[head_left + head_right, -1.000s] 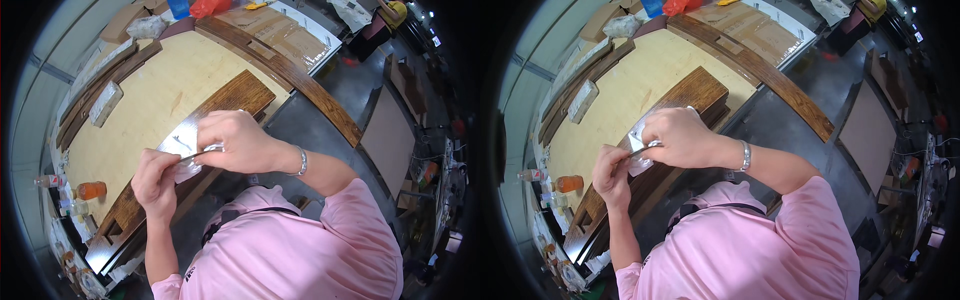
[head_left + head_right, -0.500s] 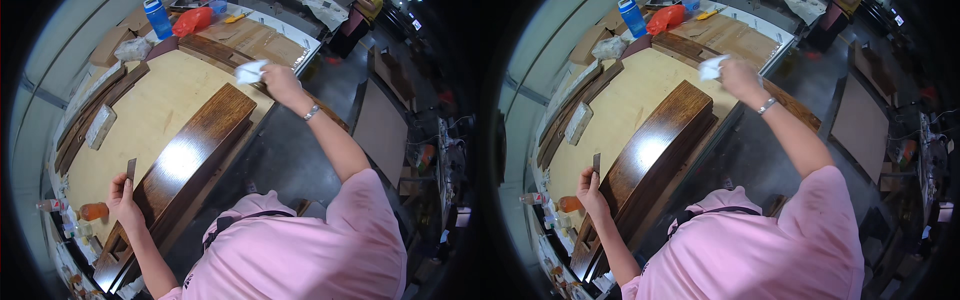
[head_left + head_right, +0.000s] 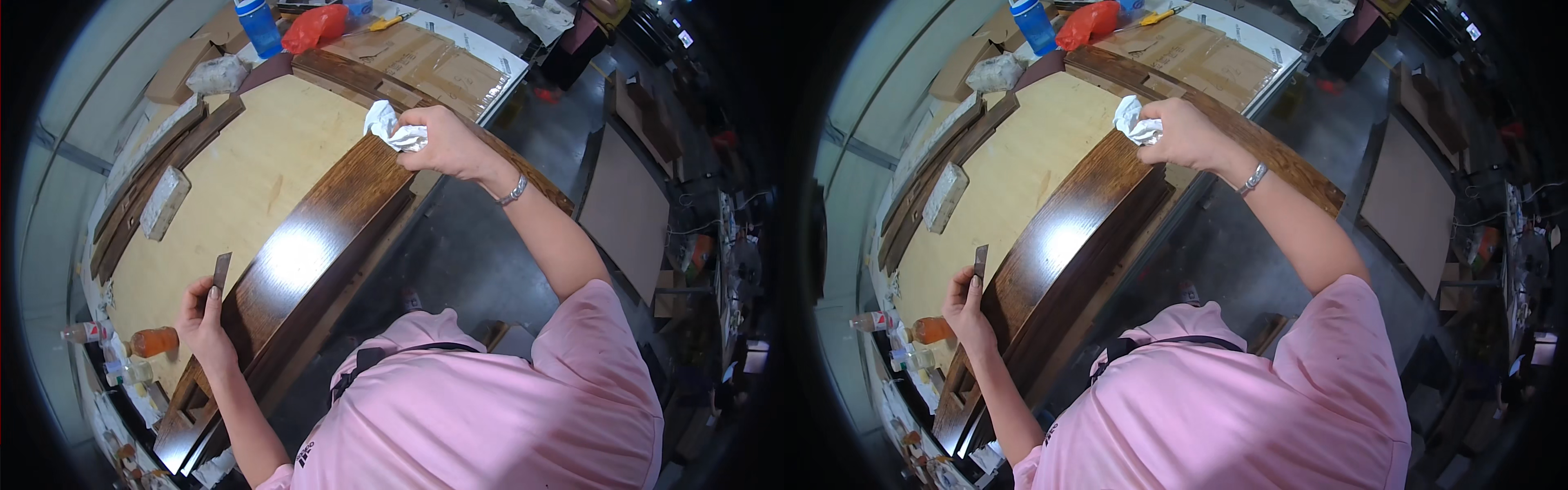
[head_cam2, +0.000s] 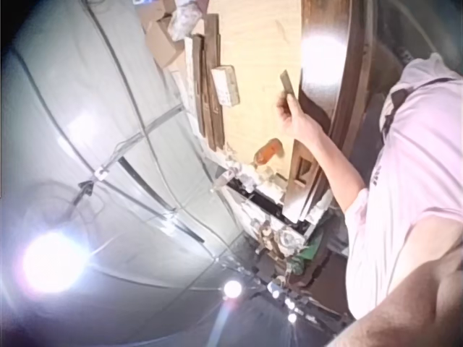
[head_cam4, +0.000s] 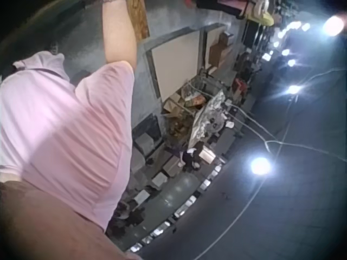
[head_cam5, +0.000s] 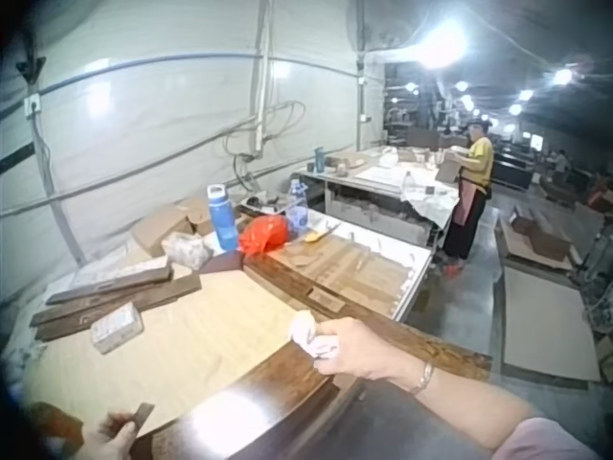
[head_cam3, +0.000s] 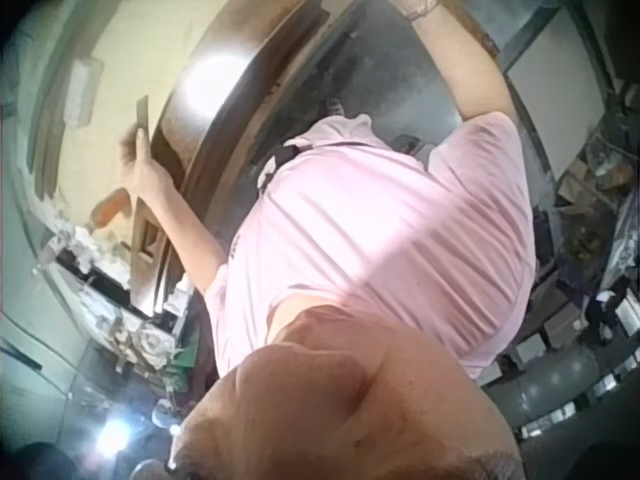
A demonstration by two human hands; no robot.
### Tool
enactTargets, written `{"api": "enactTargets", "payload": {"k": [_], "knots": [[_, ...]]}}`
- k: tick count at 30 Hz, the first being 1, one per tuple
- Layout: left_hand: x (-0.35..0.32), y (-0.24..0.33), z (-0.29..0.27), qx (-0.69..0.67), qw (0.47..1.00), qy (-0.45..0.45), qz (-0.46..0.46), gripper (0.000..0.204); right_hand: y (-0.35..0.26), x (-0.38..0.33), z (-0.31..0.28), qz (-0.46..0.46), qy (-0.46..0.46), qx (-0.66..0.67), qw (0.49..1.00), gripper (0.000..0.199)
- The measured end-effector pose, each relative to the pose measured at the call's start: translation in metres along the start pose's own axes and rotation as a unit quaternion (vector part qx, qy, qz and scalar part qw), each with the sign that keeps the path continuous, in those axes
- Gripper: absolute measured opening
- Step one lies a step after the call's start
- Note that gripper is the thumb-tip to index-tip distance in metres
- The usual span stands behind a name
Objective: The person applies liquid from a bottle onto a cloth and wipes wooden boards. The person then rubs the wooden board with a small block and scrapes its edge with a small blade while wiping with the cloth.
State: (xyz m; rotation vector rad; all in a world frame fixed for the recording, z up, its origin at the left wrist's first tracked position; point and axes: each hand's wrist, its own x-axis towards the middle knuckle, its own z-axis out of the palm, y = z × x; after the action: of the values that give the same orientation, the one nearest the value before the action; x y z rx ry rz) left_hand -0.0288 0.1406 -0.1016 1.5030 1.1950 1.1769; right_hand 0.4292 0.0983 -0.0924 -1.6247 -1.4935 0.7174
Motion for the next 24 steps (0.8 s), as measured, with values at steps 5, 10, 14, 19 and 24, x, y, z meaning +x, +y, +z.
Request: {"api": "enactTargets", "payload": {"k": [5, 10, 14, 19, 24], "knots": [[0.0, 0.003, 0.003, -0.002, 1.0, -0.002, 0.008, 0.016, -0.01, 0.003, 0.0, 0.012, -0.046, 0.014, 0.999, 0.041], [-0.001, 0.003, 0.003, 0.001, 1.0, 0.003, 0.005, 0.015, 0.0, 0.013, -0.007, -0.024, -0.058, 0.017, 0.998, 0.039], [0.0, 0.003, 0.003, -0.001, 1.0, -0.011, 0.014, 0.014, 0.003, 0.014, -0.008, -0.022, -0.014, -0.036, 0.999, 0.03], [-0.003, 0.006, 0.004, 0.003, 1.0, 0.018, 0.001, 0.015, -0.06, -0.017, 0.045, -0.226, 0.218, -0.091, 0.945, 0.025], [-0.003, 0.008, 0.004, 0.003, 1.0, 0.001, 0.008, 0.015, -0.082, -0.039, 0.091, -0.324, 0.103, -0.222, 0.914, 0.018]]}}
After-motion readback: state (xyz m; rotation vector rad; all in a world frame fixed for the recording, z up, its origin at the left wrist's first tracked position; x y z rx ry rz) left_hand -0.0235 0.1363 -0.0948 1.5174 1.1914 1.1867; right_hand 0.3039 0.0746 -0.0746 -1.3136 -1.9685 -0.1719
